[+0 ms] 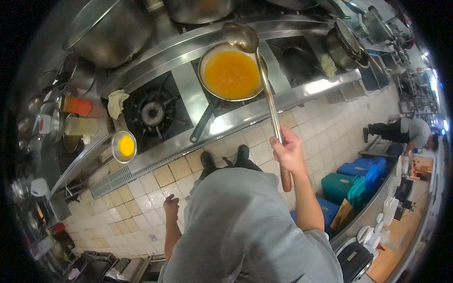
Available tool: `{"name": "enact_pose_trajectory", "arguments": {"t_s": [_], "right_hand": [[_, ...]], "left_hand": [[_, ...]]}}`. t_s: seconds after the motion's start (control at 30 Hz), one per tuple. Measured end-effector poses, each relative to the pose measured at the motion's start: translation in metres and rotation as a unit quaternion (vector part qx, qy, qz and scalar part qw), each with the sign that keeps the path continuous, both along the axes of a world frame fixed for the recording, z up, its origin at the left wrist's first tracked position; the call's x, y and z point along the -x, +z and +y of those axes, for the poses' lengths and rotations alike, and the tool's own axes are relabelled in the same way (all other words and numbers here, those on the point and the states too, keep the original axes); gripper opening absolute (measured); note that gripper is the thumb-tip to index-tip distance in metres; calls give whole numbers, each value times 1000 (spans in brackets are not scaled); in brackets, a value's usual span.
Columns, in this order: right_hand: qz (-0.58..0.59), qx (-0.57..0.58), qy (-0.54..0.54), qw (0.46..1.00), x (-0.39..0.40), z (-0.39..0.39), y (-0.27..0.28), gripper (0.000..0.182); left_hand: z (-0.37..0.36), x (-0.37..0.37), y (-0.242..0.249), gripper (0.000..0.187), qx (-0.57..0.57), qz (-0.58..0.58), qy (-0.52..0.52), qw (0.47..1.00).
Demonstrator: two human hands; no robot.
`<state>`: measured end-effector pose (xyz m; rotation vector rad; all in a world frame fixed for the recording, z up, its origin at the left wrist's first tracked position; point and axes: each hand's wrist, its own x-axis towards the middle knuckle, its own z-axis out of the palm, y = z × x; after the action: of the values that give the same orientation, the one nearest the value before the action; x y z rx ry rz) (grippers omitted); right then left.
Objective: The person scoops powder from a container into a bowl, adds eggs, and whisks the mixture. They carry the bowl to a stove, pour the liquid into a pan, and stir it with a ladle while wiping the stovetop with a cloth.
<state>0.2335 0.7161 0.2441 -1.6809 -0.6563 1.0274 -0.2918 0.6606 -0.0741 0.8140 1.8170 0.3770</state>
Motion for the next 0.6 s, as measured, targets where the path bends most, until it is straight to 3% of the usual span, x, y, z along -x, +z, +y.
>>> {"name": "enact_pose_trajectory", "arguments": {"t_s": [0.17,0.23,0.6], "right_hand": [[-11,-2,-6,1000,20,0,1,50],[-16,-7,-19,1000,31,2,4,50],[-36,-6,-81,996,77,5,15,48]], "left_hand": [[28,-1,29,29,-2,20,-58,998],[40,2,37,25,38,-9,-30,999],[79,76,1,26,13,-27,-45,999]]}}
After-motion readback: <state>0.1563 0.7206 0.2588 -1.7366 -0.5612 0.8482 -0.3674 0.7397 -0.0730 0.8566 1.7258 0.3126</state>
